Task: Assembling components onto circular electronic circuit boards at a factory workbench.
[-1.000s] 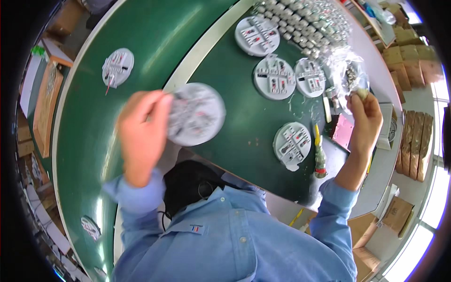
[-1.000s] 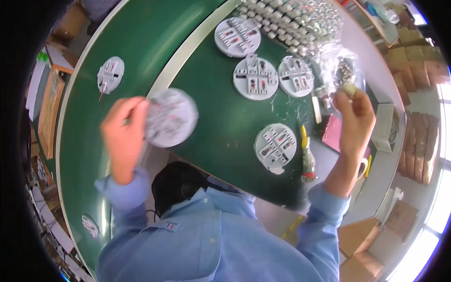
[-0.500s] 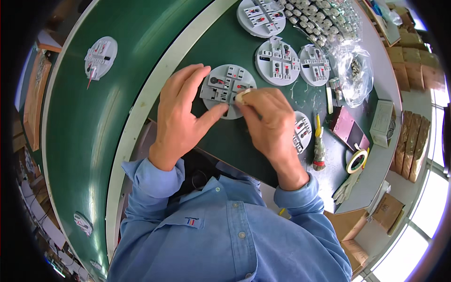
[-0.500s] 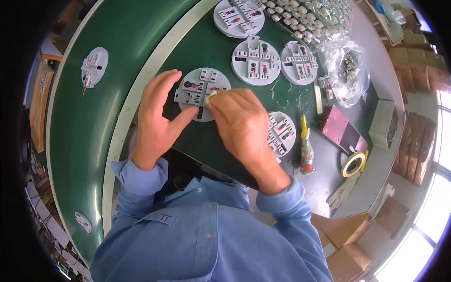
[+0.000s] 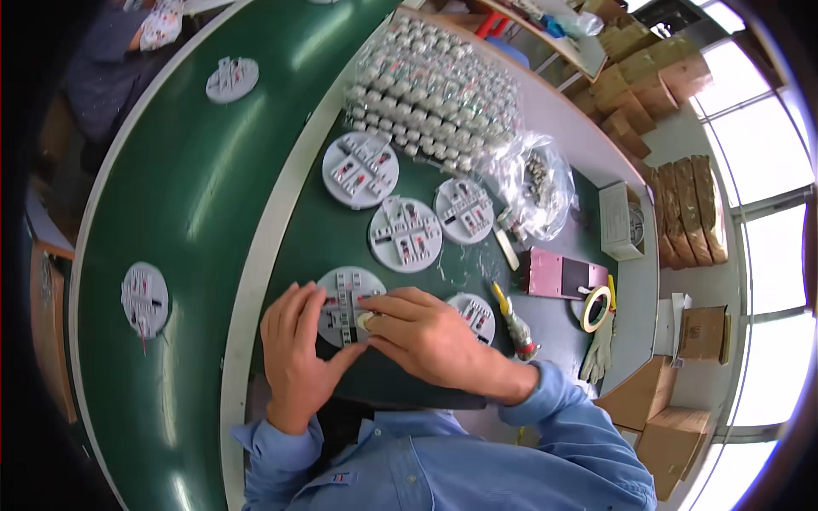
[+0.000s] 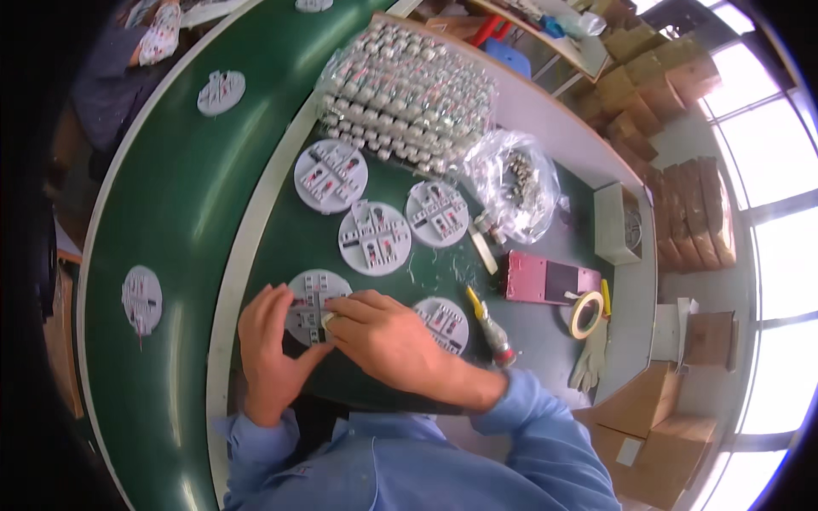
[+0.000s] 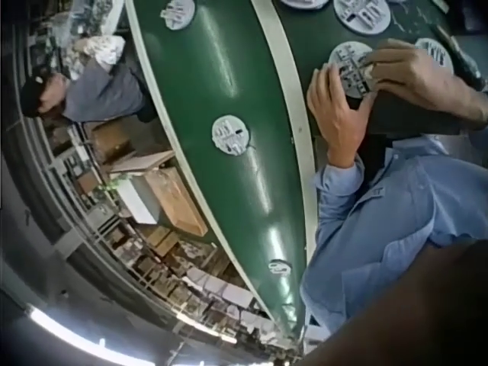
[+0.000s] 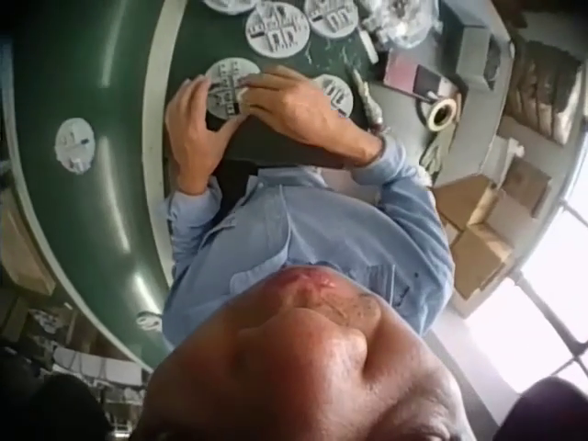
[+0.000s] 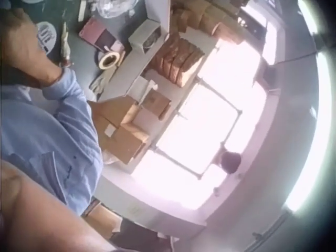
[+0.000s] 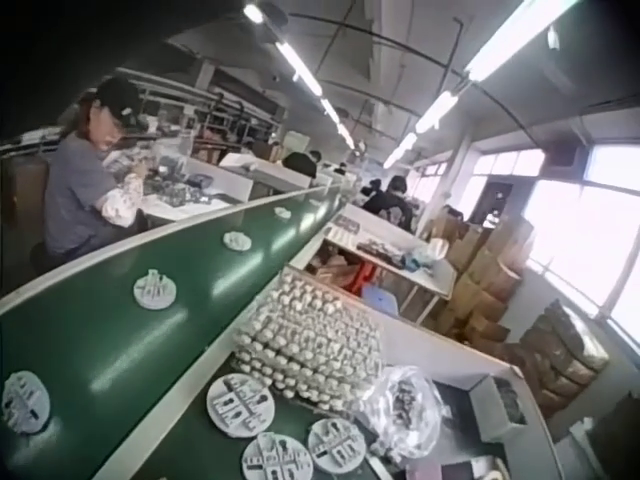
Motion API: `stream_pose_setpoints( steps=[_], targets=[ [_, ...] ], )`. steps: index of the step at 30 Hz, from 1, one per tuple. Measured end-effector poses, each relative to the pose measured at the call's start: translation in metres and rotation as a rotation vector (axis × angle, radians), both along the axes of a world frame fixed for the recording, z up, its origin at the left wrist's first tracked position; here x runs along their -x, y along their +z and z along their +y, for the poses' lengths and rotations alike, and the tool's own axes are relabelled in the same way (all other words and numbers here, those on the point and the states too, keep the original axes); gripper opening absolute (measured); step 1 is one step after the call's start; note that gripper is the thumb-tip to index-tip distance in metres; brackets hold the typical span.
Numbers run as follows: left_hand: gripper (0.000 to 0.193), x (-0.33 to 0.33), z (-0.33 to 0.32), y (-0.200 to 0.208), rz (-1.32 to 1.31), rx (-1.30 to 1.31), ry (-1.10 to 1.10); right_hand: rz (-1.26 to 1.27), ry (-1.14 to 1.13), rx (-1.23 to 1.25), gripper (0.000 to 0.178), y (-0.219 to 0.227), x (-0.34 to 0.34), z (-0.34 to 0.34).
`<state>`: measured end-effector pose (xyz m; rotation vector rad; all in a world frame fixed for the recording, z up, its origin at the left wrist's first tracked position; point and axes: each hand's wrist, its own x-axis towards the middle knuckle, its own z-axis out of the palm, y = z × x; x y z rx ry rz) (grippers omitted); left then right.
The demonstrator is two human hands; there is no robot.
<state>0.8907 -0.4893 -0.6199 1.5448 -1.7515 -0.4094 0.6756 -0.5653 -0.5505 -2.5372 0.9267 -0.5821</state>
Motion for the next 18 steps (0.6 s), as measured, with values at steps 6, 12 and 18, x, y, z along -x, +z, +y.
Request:
stream_pose_setpoints(
  steps=[6, 12, 18],
  targets=[
    [0.086, 0.002, -0.004, -0.006, -0.012, -0.062, 0.0, -0.104, -0.531, 0.114, 0.024, 0.082, 0.035, -0.202],
    [0.081, -0.001, -0.011, -0.008, -0.015, -0.029, -0.005, 0.178, -0.662, 0.284, 0.053, 0.07, 0.031, -0.346],
    [0.08, 0.001, -0.007, -0.009, -0.012, -0.017, 0.015, 0.191, -0.752, 0.244, 0.059, 0.064, 0.021, -0.34]
  ],
)
